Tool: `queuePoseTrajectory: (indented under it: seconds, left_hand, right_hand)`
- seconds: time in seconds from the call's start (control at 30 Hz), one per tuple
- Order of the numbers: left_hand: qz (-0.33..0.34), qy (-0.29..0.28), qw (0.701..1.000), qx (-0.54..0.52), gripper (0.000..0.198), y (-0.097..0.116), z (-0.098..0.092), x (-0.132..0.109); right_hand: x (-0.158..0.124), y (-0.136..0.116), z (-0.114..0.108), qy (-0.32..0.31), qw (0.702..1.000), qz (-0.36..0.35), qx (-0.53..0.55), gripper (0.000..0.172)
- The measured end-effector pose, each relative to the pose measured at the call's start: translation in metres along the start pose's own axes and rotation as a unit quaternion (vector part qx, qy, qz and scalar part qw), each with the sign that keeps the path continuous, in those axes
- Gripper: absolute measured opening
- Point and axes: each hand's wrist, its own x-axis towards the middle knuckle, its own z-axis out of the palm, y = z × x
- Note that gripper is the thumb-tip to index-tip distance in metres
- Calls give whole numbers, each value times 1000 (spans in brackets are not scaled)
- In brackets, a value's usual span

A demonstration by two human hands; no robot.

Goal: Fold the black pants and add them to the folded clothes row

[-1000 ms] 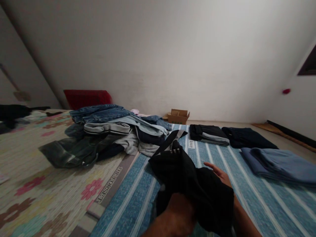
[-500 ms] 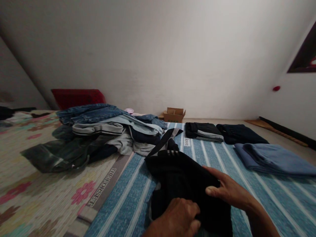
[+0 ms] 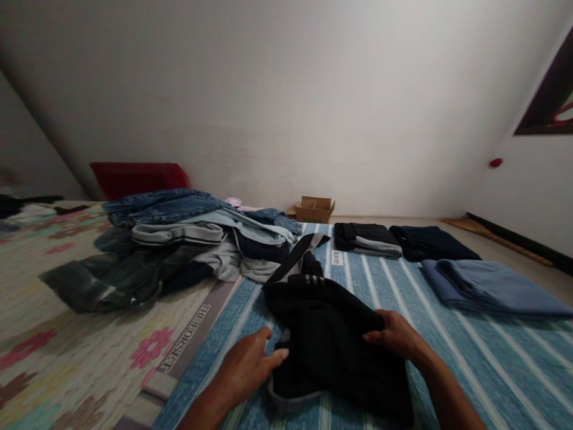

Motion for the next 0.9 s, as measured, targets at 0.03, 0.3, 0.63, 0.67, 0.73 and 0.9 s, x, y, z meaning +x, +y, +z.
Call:
queuePoseTrajectory:
  seconds: [0.03,0.3,0.63,0.67,0.73,0.9]
  left_hand:
    - [-4,-8,1000,-18,24,-3,4,2]
    - [-85,-146,978,-123,13,5,26,16]
    - [-179,-146,902,-364,20,5,39,28]
    - [-199,-133,884,-402,22,7,43,30]
    - [-220,-113,855,-456,26,14,50,37]
    - [-168,-36,862,-477,25,40,56,70]
  right_hand:
    - [1,0,1,-8,1000,9,-7,15]
    - [-1,-7,7,-42,998,15,-38,5]
    - [-29,-39,-2,-66,994,-85,32,9]
    - [-34,-44,-4,-50,993,-108,11,7]
    - [-43,-57,-7,-8,987,-152,-53,9]
    - [-66,-85,-19,81,933,-262,-231,15]
